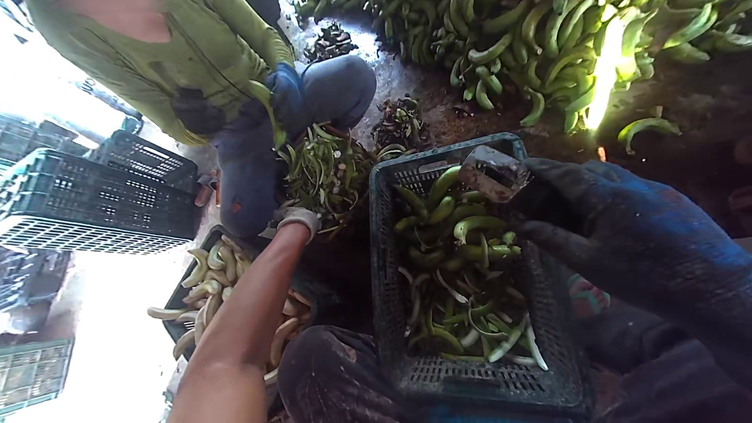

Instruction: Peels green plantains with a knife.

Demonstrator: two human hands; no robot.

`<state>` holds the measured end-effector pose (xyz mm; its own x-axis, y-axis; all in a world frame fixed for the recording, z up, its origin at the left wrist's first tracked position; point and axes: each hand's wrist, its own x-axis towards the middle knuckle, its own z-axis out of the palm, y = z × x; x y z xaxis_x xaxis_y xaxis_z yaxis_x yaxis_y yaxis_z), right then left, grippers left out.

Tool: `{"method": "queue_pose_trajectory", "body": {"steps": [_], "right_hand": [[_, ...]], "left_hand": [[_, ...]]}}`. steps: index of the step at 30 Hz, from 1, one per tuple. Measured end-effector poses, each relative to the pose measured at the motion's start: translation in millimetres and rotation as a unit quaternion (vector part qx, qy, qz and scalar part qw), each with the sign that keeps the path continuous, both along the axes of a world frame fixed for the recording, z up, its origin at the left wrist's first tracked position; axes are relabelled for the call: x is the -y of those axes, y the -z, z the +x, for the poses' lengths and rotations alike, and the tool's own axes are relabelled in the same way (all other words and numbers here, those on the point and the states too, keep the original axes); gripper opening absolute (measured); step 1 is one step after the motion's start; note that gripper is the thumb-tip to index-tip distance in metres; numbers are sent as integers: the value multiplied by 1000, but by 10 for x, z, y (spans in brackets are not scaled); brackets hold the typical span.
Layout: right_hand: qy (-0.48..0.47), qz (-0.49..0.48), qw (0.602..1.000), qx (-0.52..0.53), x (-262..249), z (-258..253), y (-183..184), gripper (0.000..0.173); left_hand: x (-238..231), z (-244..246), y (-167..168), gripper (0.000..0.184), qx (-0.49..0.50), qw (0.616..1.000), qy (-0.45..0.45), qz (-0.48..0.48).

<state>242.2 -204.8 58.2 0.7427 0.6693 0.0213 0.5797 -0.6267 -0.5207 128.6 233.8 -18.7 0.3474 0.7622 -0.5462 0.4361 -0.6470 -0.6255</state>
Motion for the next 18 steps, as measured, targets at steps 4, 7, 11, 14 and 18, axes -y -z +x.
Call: {"method": "queue_pose_trajectory", "body": {"steps": [4,7,11,14,18], "right_hand": [[2,0,1000,-4,37,27,-9,69],[-2,6,1000,-3,36,28,-5,69],[-7,13,1000,2,36,28,1,66],[-11,14,1000,-2,33,50,-5,67],[-7,28,999,-21,-2,86,-32,65]], "left_hand": [[-48,-35,31,27,-15,1000,-1,3],[-108,-54,102,29,0,1000,2,-11],[-263,34,109,39,81,992,94,-19],[-182,298,-42,43,131,978,160,-20],[388,712,-125,43,199,938,269,-92]]}}
